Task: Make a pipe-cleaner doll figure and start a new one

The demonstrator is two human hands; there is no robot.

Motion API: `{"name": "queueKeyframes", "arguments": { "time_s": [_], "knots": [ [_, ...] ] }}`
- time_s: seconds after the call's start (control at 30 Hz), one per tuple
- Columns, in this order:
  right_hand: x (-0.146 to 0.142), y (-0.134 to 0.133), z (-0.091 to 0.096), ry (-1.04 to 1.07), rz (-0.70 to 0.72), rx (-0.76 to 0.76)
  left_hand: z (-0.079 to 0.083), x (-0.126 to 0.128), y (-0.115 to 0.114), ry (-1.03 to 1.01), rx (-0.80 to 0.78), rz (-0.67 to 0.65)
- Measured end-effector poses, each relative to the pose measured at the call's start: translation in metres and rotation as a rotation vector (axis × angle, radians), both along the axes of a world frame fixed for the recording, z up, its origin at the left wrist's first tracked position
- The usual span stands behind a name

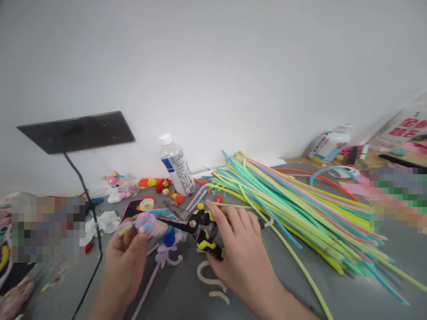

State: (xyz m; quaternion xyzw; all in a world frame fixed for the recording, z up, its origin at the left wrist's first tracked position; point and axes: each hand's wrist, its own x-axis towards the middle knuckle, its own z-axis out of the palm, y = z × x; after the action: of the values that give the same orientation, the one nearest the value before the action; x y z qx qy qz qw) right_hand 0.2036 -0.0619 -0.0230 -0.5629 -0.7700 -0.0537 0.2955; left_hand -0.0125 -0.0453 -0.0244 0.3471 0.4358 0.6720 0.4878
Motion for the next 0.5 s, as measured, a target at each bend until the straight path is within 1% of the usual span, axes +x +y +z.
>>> {"name": "queueKeyframes", "arguments": {
  "time_s": [0.27, 0.4, 0.5],
  "knots": [
    [0.0, -0.0003, -0.0014, -0.057, -0.044, 0.021, 0.0031, 0.0018, 0.0001, -0.038, 0.002, 0.032],
    [0.0054, 0.0031, -0.0008, -0.041, -0.075, 0.036, 0.0077, 0.0013, 0.0026, -0.12, -0.011, 0.085],
    [0.0085, 0.0062, -0.0006, -0.016, -0.084, 0.044, 0.0091, 0.0011, 0.0036, -0.151, -0.026, 0.081]
  ]
}}
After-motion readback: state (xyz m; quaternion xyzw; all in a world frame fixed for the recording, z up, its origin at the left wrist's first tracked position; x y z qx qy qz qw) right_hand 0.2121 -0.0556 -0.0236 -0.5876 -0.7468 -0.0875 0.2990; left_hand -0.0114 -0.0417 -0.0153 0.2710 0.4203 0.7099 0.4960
